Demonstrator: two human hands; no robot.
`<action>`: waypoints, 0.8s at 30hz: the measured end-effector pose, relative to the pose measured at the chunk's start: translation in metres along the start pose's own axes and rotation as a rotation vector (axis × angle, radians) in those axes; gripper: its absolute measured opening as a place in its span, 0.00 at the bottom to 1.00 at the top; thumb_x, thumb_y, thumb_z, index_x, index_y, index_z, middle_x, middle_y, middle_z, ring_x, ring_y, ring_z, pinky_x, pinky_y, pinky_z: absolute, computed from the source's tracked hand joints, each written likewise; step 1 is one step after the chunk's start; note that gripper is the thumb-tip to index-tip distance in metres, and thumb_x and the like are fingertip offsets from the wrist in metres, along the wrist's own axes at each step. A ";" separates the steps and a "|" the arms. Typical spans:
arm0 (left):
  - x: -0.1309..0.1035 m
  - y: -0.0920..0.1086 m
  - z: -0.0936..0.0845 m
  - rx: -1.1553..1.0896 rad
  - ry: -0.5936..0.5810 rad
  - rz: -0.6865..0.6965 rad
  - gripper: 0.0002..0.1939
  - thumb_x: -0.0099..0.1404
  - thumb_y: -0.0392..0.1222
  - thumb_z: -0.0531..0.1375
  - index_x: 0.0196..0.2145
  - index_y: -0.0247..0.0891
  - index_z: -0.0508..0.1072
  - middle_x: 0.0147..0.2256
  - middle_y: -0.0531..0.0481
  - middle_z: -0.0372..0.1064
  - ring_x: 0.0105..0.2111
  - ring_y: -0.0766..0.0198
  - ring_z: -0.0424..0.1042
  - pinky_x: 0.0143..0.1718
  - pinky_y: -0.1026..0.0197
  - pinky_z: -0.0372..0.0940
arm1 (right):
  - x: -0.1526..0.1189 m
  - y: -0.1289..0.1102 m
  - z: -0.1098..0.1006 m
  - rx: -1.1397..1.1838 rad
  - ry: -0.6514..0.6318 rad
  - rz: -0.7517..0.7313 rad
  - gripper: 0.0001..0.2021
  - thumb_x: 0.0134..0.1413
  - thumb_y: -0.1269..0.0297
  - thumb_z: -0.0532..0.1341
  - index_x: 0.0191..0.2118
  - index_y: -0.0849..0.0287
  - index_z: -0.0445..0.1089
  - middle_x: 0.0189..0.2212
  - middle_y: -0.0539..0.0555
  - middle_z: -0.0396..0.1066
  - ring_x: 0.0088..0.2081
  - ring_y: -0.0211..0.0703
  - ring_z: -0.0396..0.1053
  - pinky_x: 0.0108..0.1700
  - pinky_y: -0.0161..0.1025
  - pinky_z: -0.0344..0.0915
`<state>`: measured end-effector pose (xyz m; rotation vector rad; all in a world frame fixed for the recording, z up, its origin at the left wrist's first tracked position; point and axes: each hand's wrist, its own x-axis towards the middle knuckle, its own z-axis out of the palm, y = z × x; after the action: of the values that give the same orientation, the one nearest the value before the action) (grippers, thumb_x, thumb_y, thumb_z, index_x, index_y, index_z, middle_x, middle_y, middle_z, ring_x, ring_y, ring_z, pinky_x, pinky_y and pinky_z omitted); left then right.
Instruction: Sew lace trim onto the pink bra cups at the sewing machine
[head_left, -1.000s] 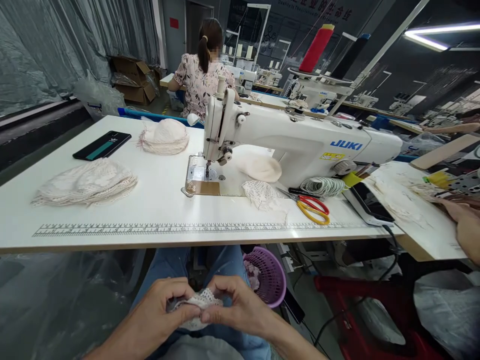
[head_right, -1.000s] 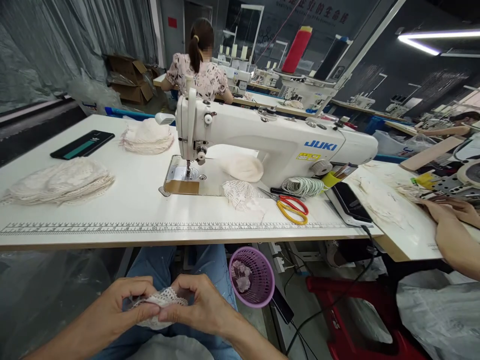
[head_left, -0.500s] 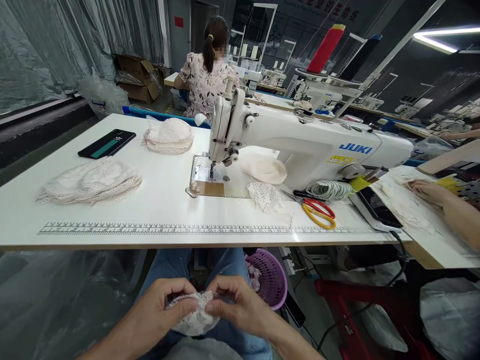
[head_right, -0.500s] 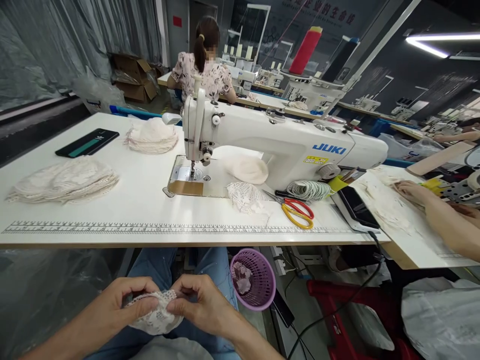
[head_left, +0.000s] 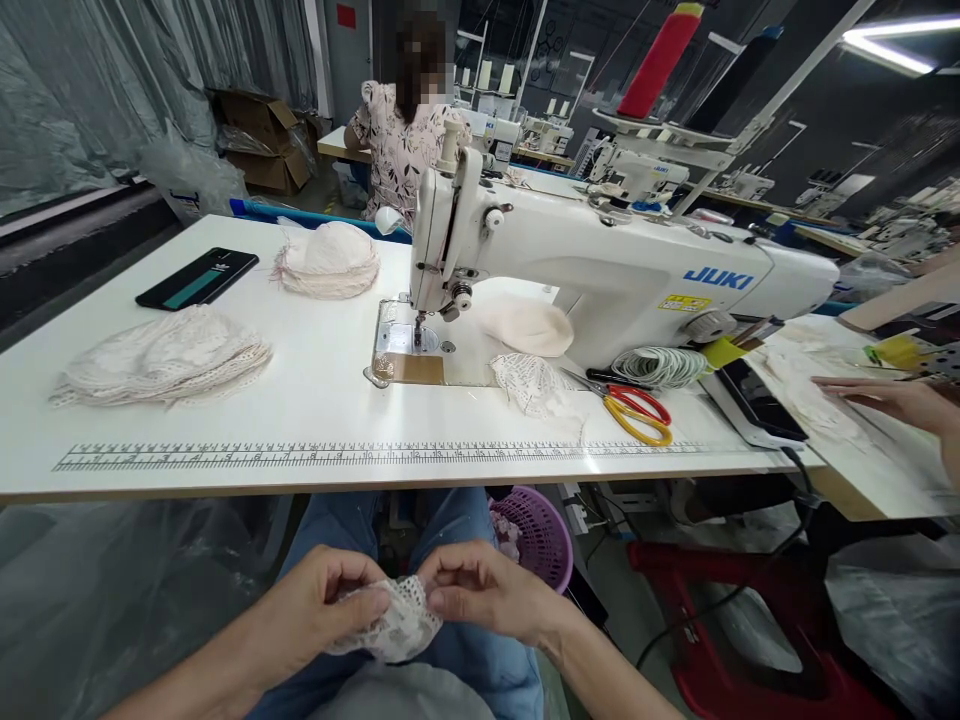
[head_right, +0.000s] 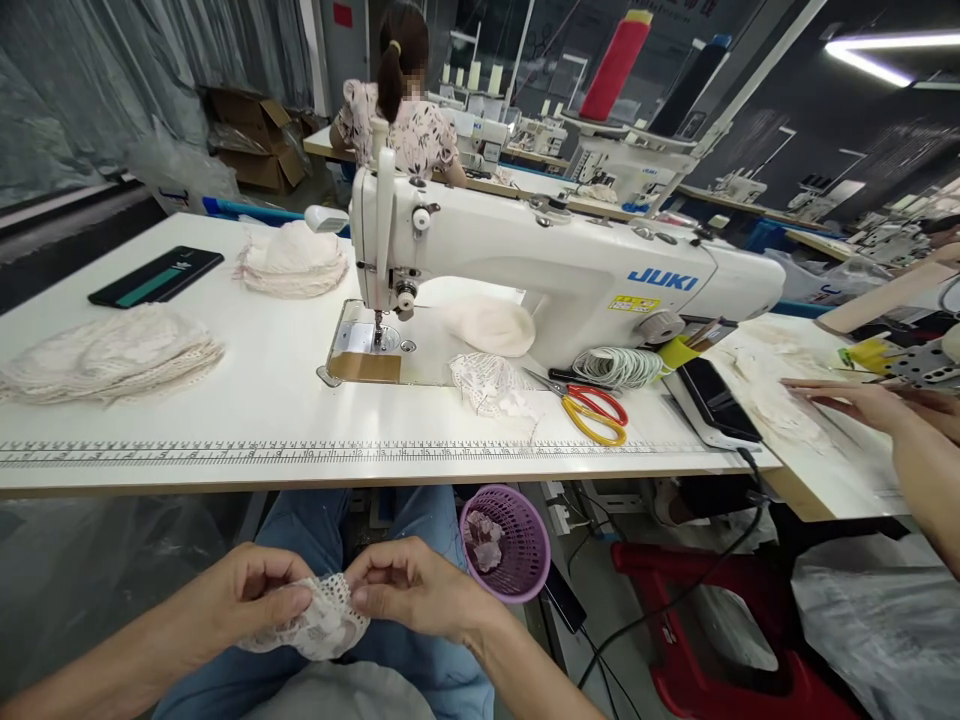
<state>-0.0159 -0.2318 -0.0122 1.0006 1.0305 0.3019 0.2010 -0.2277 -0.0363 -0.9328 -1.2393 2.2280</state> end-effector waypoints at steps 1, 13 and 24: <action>0.001 0.001 0.000 0.008 -0.002 -0.004 0.23 0.51 0.59 0.65 0.28 0.32 0.74 0.23 0.53 0.64 0.24 0.67 0.56 0.26 0.65 0.49 | 0.001 0.001 0.000 0.002 0.001 -0.001 0.21 0.44 0.49 0.68 0.33 0.65 0.72 0.26 0.49 0.66 0.27 0.31 0.60 0.32 0.31 0.57; 0.005 -0.003 0.001 0.071 0.003 0.024 0.26 0.58 0.64 0.55 0.20 0.38 0.58 0.21 0.59 0.43 0.23 0.69 0.42 0.23 0.64 0.39 | 0.005 0.009 0.004 -0.002 0.068 -0.003 0.20 0.43 0.49 0.68 0.29 0.65 0.71 0.22 0.47 0.64 0.25 0.30 0.57 0.28 0.30 0.54; 0.007 0.003 0.006 0.309 0.062 0.087 0.12 0.56 0.46 0.58 0.27 0.34 0.74 0.24 0.53 0.68 0.27 0.64 0.63 0.31 0.65 0.56 | 0.001 0.007 0.004 -0.126 0.089 -0.029 0.18 0.39 0.52 0.70 0.30 0.63 0.72 0.23 0.46 0.64 0.26 0.32 0.58 0.30 0.31 0.56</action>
<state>-0.0069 -0.2288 -0.0135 1.3235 1.1133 0.2506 0.1974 -0.2328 -0.0416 -1.0426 -1.3567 2.0824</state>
